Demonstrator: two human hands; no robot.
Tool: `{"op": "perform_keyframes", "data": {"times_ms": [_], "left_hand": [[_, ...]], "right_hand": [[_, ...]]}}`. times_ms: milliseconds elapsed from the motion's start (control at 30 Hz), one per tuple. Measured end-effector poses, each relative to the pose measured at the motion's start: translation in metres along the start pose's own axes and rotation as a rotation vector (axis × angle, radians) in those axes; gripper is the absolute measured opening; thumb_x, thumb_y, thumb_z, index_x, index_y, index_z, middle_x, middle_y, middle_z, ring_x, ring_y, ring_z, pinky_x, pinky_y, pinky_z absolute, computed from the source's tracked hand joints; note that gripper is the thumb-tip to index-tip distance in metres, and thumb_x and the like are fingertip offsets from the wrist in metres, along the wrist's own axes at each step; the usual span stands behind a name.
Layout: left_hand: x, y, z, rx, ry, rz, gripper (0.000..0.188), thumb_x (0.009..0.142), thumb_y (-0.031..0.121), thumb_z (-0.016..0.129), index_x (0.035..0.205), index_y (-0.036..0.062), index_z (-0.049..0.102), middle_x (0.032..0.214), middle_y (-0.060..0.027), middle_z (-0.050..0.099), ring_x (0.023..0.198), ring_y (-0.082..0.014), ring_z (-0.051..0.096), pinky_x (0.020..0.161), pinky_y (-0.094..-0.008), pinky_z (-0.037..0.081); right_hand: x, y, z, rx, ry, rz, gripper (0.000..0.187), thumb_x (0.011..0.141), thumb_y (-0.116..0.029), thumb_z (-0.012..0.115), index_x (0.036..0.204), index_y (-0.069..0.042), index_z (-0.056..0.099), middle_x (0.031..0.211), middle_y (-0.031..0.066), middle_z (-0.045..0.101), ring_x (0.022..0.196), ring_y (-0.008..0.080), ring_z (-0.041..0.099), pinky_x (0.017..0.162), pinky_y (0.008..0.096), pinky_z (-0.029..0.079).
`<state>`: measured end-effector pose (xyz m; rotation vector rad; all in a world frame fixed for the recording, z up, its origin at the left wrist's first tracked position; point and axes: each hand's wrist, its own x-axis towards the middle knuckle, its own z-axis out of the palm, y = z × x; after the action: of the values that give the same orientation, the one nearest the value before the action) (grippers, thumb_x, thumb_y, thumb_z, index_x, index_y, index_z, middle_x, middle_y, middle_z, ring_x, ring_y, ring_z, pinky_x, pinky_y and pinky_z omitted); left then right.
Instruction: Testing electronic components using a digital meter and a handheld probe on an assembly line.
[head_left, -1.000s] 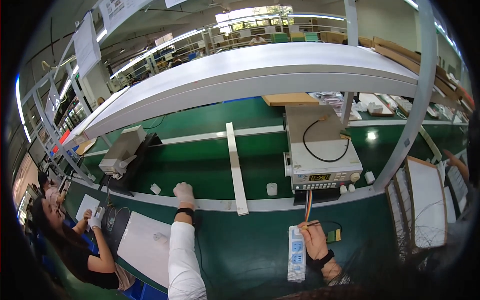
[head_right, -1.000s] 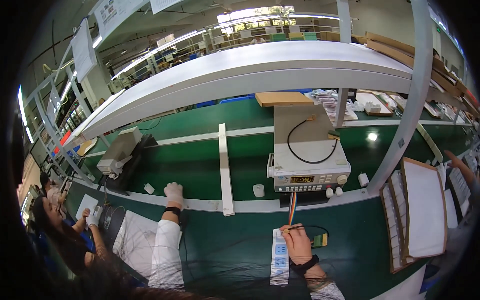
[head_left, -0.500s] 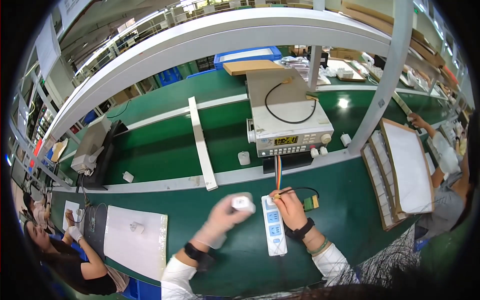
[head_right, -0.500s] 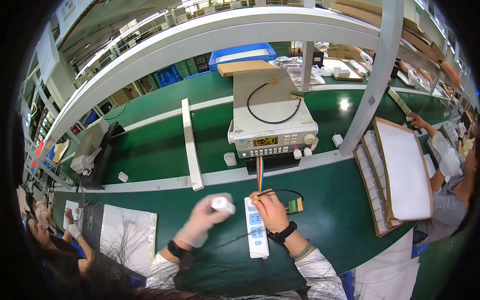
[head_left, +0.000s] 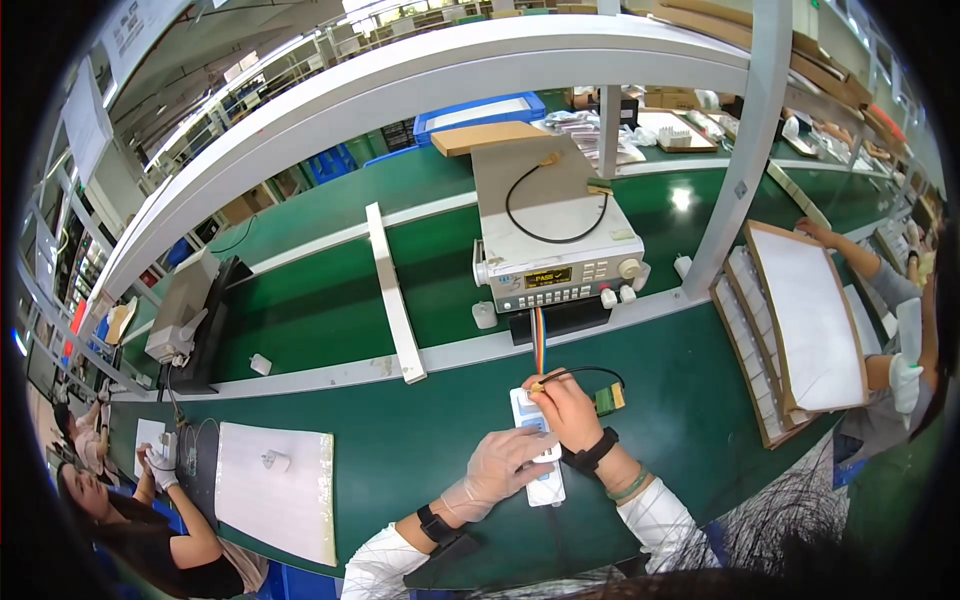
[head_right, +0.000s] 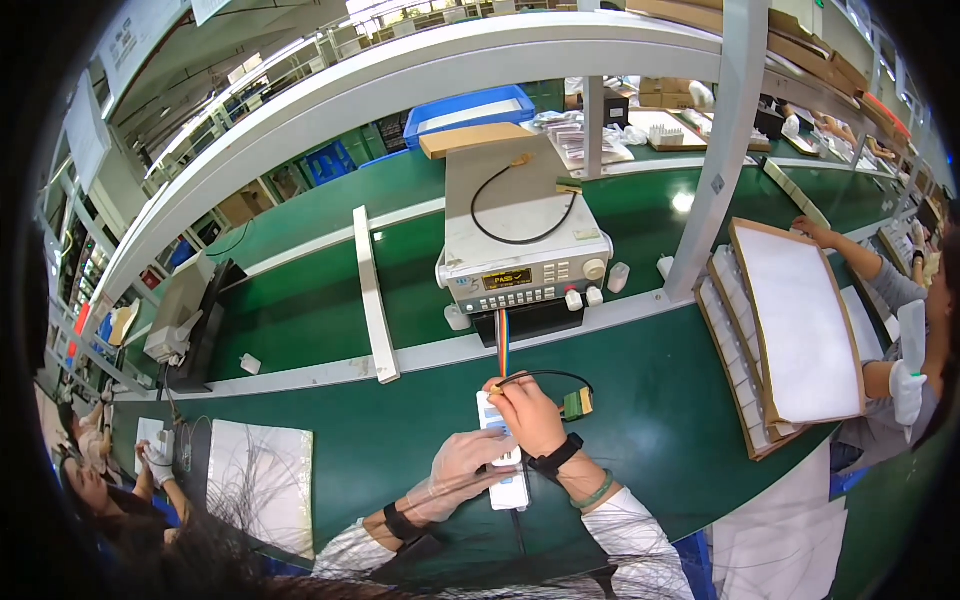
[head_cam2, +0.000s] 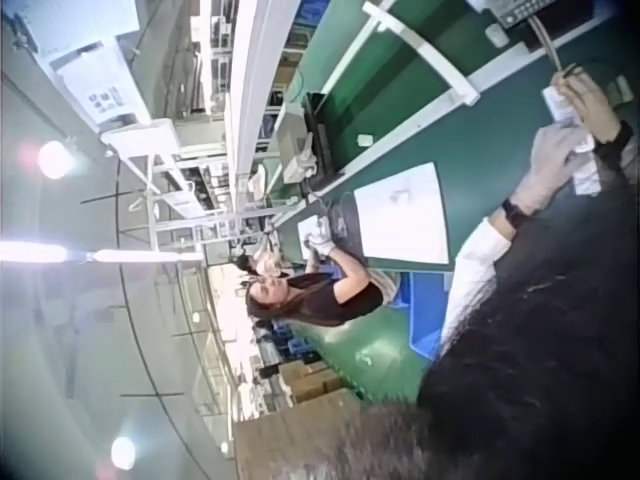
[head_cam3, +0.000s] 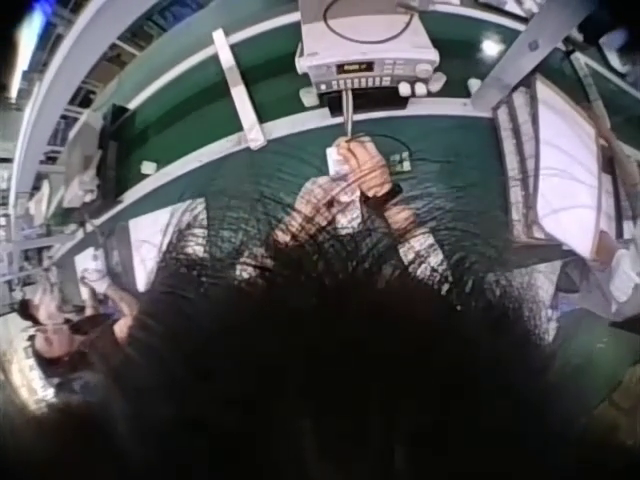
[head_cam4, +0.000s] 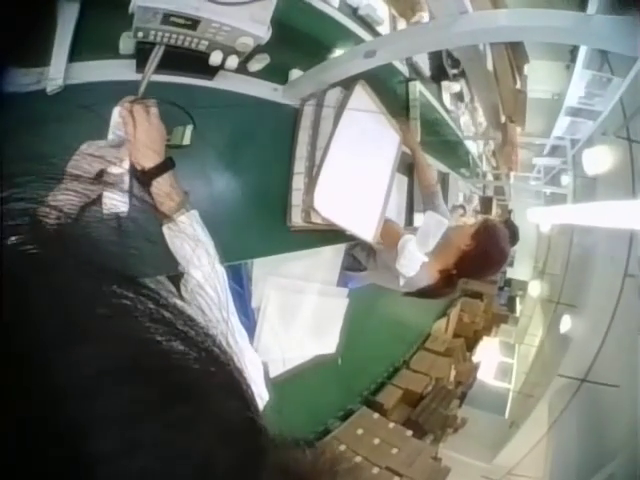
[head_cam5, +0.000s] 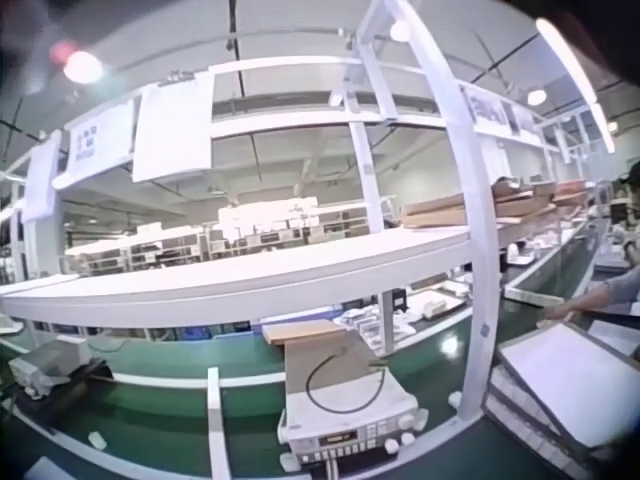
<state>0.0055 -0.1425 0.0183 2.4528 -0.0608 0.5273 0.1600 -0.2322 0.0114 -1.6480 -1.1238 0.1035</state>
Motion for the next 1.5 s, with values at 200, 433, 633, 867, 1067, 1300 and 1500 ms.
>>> {"op": "perform_keyframes", "data": {"times_ms": [200,433,633,867,1067,1300,1500], "left_hand": [[0.002,-0.035,-0.008,-0.299,0.006,0.043,0.048,0.078,0.025,0.075,0.123,0.0143,0.062,0.111,-0.0081,0.065,0.112,-0.0276,0.057,0.089,-0.0404,0.046],[0.042,-0.049,0.004,-0.278,0.106,-0.258,0.049,0.081,0.021,0.073,0.126,0.0086,0.059,0.106,-0.0126,0.065,0.096,-0.0304,0.062,0.085,-0.0345,0.048],[0.038,-0.05,-0.001,-0.132,0.078,-0.246,0.049,0.082,0.022,0.072,0.128,0.0103,0.058,0.107,-0.013,0.065,0.092,-0.029,0.064,0.082,-0.0345,0.049],[0.04,-0.052,0.002,-0.254,0.158,-0.216,0.049,0.082,0.02,0.071,0.129,0.0125,0.058,0.109,-0.0112,0.066,0.093,-0.0279,0.064,0.083,-0.0344,0.05],[0.04,-0.052,0.003,-0.257,0.164,-0.179,0.048,0.082,0.023,0.07,0.128,0.0164,0.058,0.113,-0.0109,0.065,0.098,-0.0293,0.063,0.084,-0.0366,0.05],[0.043,-0.079,0.008,-0.459,0.233,-0.248,0.053,0.081,0.017,0.071,0.131,0.0132,0.055,0.113,-0.0141,0.064,0.099,-0.0292,0.062,0.087,-0.0352,0.049],[0.092,-0.123,-0.069,0.221,0.43,-0.217,0.058,0.084,0.012,0.067,0.137,0.0072,0.046,0.111,-0.0152,0.064,0.102,-0.0308,0.062,0.089,-0.0354,0.049]], "right_hand": [[0.0,-0.004,0.004,0.046,-0.004,0.033,0.014,0.091,-0.011,0.059,0.101,-0.004,0.064,0.101,0.0113,0.06,0.095,0.0286,0.058,0.083,0.0354,0.048],[0.001,0.02,0.007,0.162,-0.012,-0.017,0.016,0.09,-0.013,0.06,0.103,-0.005,0.065,0.097,0.0116,0.06,0.091,0.0274,0.059,0.081,0.034,0.048],[0.018,-0.015,-0.028,0.361,0.036,-0.045,0.013,0.089,-0.009,0.061,0.099,-0.002,0.065,0.094,0.0087,0.059,0.089,0.0209,0.058,0.08,0.0293,0.045],[-0.023,-0.045,-0.042,0.353,-0.117,0.084,0.012,0.092,-0.011,0.056,0.096,-0.003,0.064,0.086,0.0076,0.057,0.081,0.0199,0.055,0.074,0.0293,0.044],[-0.048,-0.04,-0.036,0.042,-0.201,-0.074,0.011,0.09,-0.012,0.058,0.096,-0.006,0.065,0.088,0.0078,0.061,0.082,0.0242,0.057,0.076,0.0337,0.046],[-0.051,-0.039,-0.031,-0.061,-0.253,-0.076,0.017,0.087,-0.017,0.065,0.101,-0.008,0.067,0.089,0.0071,0.063,0.086,0.0255,0.058,0.078,0.036,0.046],[-0.057,-0.03,-0.033,-0.034,-0.26,-0.044,0.02,0.088,-0.019,0.065,0.105,-0.009,0.066,0.092,0.0056,0.063,0.089,0.025,0.058,0.08,0.0361,0.046]]}}
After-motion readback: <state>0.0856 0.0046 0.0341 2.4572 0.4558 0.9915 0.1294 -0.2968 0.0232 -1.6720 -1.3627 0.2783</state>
